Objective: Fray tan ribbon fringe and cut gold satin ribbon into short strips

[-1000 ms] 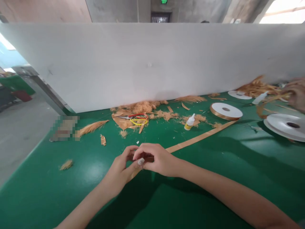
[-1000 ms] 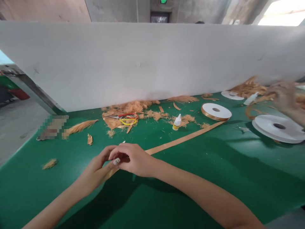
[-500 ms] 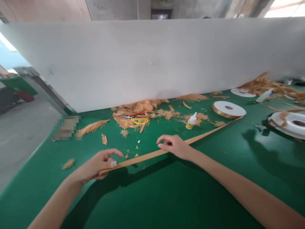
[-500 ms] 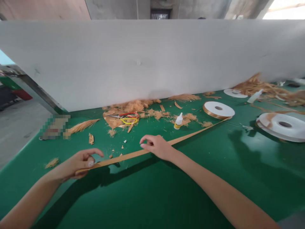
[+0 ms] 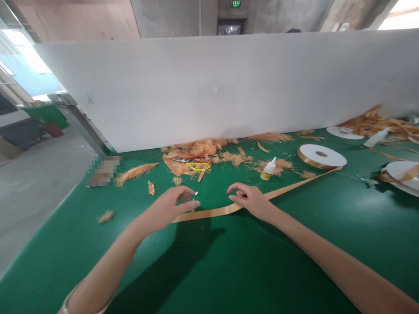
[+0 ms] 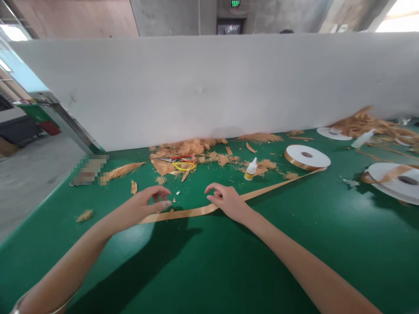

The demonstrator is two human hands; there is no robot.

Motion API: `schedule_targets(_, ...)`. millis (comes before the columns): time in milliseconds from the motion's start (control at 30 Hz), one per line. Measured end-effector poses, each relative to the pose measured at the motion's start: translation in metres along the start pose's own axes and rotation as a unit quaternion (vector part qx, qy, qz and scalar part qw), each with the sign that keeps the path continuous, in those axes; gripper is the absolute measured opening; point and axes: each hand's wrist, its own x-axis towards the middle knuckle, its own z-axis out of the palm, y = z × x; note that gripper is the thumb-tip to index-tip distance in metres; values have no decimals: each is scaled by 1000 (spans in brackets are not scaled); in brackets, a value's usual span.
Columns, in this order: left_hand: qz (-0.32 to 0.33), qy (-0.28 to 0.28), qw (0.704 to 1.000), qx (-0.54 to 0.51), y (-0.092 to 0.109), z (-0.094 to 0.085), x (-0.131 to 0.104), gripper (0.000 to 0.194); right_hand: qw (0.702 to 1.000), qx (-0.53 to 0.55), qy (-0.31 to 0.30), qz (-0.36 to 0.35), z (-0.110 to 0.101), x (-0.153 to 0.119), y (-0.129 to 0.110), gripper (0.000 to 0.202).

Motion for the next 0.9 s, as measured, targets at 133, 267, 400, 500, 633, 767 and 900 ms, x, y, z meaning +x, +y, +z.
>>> schedule_targets(133,131,-18,972,195,50,54,24,65,995,97,21,-2,8,-5,-12,12)
schedule_targets(267,115,50,931,343,65,95,37,40,971,236,29,24,12,-11,-16,16)
schedule_targets(400,103,17,913,395,61,88,32,26,973,231,-24,14,5,-15,-19,22)
schedule_targets(500,89,-46,893,438,58,64,22,26,992,92,-86,10,-11,-17,-19,21)
schedule_targets(633,48,-82,875,476,44,28,9,25,986,-103,-121,46,-39,-22,-3,37)
schedule_targets(767,-5,-95,914,395,21,1,-6,27,965,-235,-49,105,-67,-30,30,31)
schedule_targets(900,-47,-154,968,193,-3,-12,-25,33,941,-322,14,106,-100,-42,70,18)
